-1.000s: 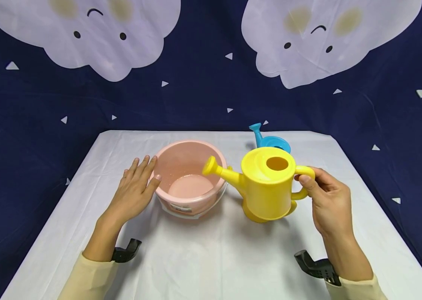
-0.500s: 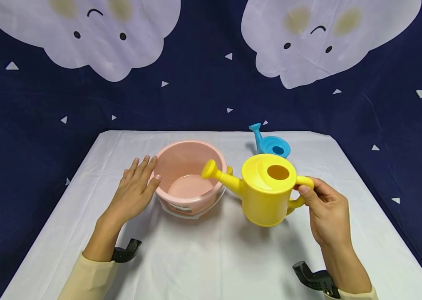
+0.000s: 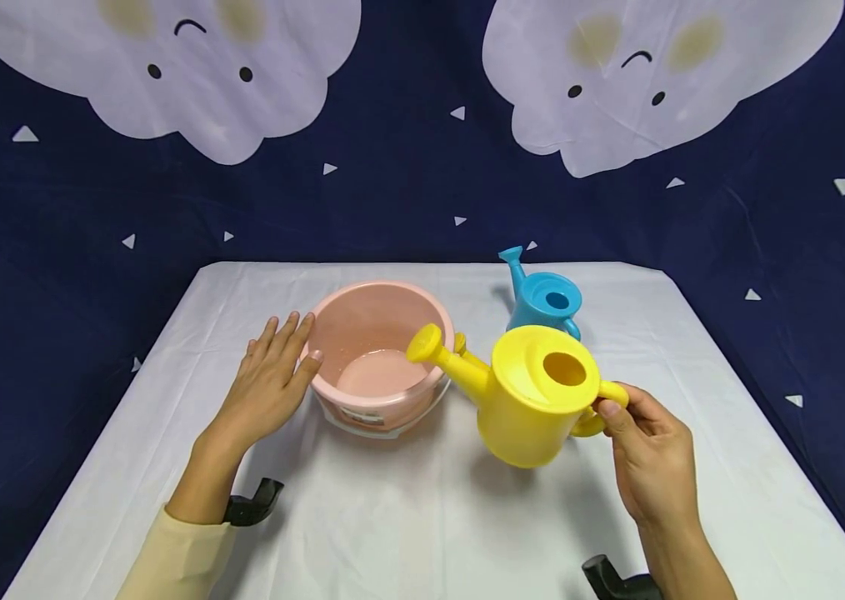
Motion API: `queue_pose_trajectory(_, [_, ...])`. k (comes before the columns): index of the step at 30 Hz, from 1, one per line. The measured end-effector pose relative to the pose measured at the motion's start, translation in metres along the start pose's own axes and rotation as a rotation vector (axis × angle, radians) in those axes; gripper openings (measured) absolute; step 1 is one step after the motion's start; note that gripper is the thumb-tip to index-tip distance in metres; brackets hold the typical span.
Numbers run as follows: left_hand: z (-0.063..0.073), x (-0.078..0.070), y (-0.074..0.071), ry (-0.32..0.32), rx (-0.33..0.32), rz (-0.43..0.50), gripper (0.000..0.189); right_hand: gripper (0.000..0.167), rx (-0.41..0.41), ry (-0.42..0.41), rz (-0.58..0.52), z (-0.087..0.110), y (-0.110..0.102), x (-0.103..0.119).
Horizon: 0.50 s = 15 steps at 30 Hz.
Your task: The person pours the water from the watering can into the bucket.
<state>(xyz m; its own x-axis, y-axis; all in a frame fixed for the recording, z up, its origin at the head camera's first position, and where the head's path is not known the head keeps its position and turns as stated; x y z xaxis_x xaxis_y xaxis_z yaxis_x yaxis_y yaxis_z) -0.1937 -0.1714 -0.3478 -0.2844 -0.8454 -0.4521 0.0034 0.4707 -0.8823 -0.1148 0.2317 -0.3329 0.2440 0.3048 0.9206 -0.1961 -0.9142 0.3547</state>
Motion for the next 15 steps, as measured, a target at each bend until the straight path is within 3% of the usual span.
queue_pose_trajectory(6, [0.0, 0.0, 0.0, 0.002, 0.003, 0.006, 0.06, 0.022, 0.077, -0.05, -0.063, 0.008, -0.001, -0.003])
queue_pose_trajectory(15, [0.001, 0.0, 0.0, 0.003, 0.008, 0.011, 0.059, 0.028, 0.086, -0.024, 0.027, 0.02, -0.006, -0.017])
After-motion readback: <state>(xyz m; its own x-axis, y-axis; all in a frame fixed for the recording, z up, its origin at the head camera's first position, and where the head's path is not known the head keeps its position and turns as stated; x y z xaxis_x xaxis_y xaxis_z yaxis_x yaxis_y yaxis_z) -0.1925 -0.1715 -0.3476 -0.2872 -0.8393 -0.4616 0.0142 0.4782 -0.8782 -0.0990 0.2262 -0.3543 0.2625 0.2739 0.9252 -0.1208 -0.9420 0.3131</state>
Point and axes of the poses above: each hand's wrist, its own z-axis away from the middle knuckle, its own y-axis out of the palm, x = y × z, the point moved 6 cm from there along -z, towards the middle knuckle, and after that the axes turned 4 degrees about y, right-handed, at the moved point
